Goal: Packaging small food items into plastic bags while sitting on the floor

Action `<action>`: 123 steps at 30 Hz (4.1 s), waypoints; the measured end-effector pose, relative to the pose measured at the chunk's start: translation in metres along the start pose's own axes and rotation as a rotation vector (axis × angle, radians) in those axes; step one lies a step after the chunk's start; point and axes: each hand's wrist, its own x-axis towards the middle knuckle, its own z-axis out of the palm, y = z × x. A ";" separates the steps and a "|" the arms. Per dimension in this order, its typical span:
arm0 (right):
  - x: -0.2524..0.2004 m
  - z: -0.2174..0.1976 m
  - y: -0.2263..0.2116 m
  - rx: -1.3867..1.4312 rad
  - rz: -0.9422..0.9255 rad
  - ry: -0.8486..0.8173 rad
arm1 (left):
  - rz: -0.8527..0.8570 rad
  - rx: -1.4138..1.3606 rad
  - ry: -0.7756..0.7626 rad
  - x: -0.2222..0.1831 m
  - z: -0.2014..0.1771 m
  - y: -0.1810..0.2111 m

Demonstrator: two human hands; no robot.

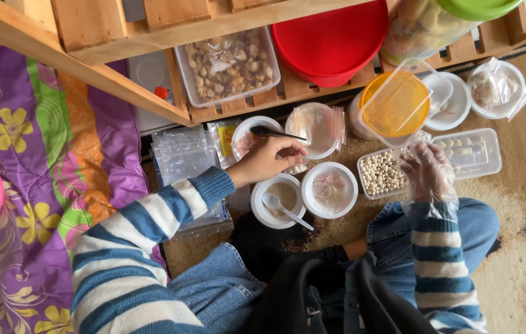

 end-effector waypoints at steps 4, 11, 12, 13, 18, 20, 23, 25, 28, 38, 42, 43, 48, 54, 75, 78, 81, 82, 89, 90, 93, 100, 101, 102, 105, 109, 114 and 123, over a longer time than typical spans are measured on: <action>0.078 -0.025 0.055 0.041 -0.144 -0.070 | 0.016 -0.113 -0.002 0.005 0.005 -0.025; 0.061 -0.016 0.056 -0.124 -0.191 -0.014 | 0.031 -0.177 -0.004 -0.004 0.007 -0.022; 0.046 -0.005 0.050 -0.142 -0.203 -0.022 | 0.028 -0.186 0.001 -0.006 0.008 -0.021; 0.050 -0.002 0.053 -0.142 -0.206 -0.019 | 0.031 -0.186 -0.001 -0.006 0.009 -0.021; 0.057 0.004 0.059 0.033 -0.147 -0.068 | 0.047 -0.085 -0.027 -0.011 0.013 -0.018; 0.026 0.007 0.042 0.077 -0.169 -0.069 | 0.047 -0.107 -0.020 -0.013 0.017 -0.010; 0.006 -0.017 0.039 0.225 -0.198 0.005 | 0.052 -0.081 -0.002 -0.017 0.022 0.010; 0.001 -0.044 0.053 0.331 -0.205 0.079 | 0.058 -0.032 0.007 -0.018 0.027 0.021; 0.013 -0.080 0.100 0.195 -0.223 0.209 | 0.045 0.005 0.016 -0.018 0.037 0.028; 0.043 -0.076 0.183 -0.091 -0.025 0.173 | 0.028 0.111 0.018 -0.005 0.077 0.045; 0.068 -0.084 0.196 -0.827 -0.101 0.227 | 0.018 0.131 0.020 -0.007 0.080 0.052; 0.083 -0.089 0.209 -0.825 -0.097 0.229 | 0.016 0.132 0.015 -0.007 0.082 0.049; 0.051 -0.074 0.184 -0.965 -0.067 0.221 | 0.015 0.153 0.013 -0.006 0.083 0.043; -0.036 -0.046 0.093 -1.200 -0.376 0.335 | 0.025 -0.071 -0.012 -0.020 0.075 0.053; 0.077 -0.021 0.044 -2.388 -0.892 -0.717 | 0.014 -0.001 0.069 -0.017 0.044 0.026; 0.087 -0.028 0.058 -2.342 -0.915 -0.720 | 0.026 0.029 0.081 -0.013 0.045 0.027; 0.077 -0.027 0.051 -2.256 -0.898 -0.743 | 0.027 0.036 0.079 -0.013 0.045 0.029; 0.080 -0.027 0.051 -2.254 -0.904 -0.750 | 0.024 0.037 0.085 -0.014 0.045 0.031; 0.079 -0.037 0.054 -2.285 -0.844 -0.721 | 0.014 0.043 0.113 -0.010 0.036 0.027; 0.076 -0.037 0.053 -2.284 -0.809 -0.716 | 0.018 0.072 0.129 -0.009 0.031 0.026; 0.065 -0.049 0.038 -2.228 -0.787 -0.484 | 0.012 0.006 0.173 -0.007 0.032 0.046; -0.080 -0.005 0.007 -0.617 -0.532 -0.537 | 0.043 -0.192 0.128 -0.001 0.061 0.058; -0.101 0.012 0.016 -0.358 -0.472 -0.664 | 0.041 -0.243 0.126 0.000 0.067 0.053; -0.122 0.028 0.026 -0.097 -0.402 -0.782 | 0.040 -0.294 0.124 0.001 0.073 0.048; -0.094 0.047 0.088 0.254 -0.132 -0.788 | 0.040 -0.258 0.196 -0.006 0.075 0.048; -0.107 0.064 0.091 0.222 -0.284 -0.650 | 0.053 -0.184 0.277 -0.021 0.068 0.046; -0.174 0.079 0.055 0.299 -0.247 -0.675 | 0.147 -0.070 0.327 -0.022 0.064 0.042; -0.160 0.074 0.056 0.250 -0.373 -0.611 | 0.197 -0.025 0.397 -0.033 0.064 0.064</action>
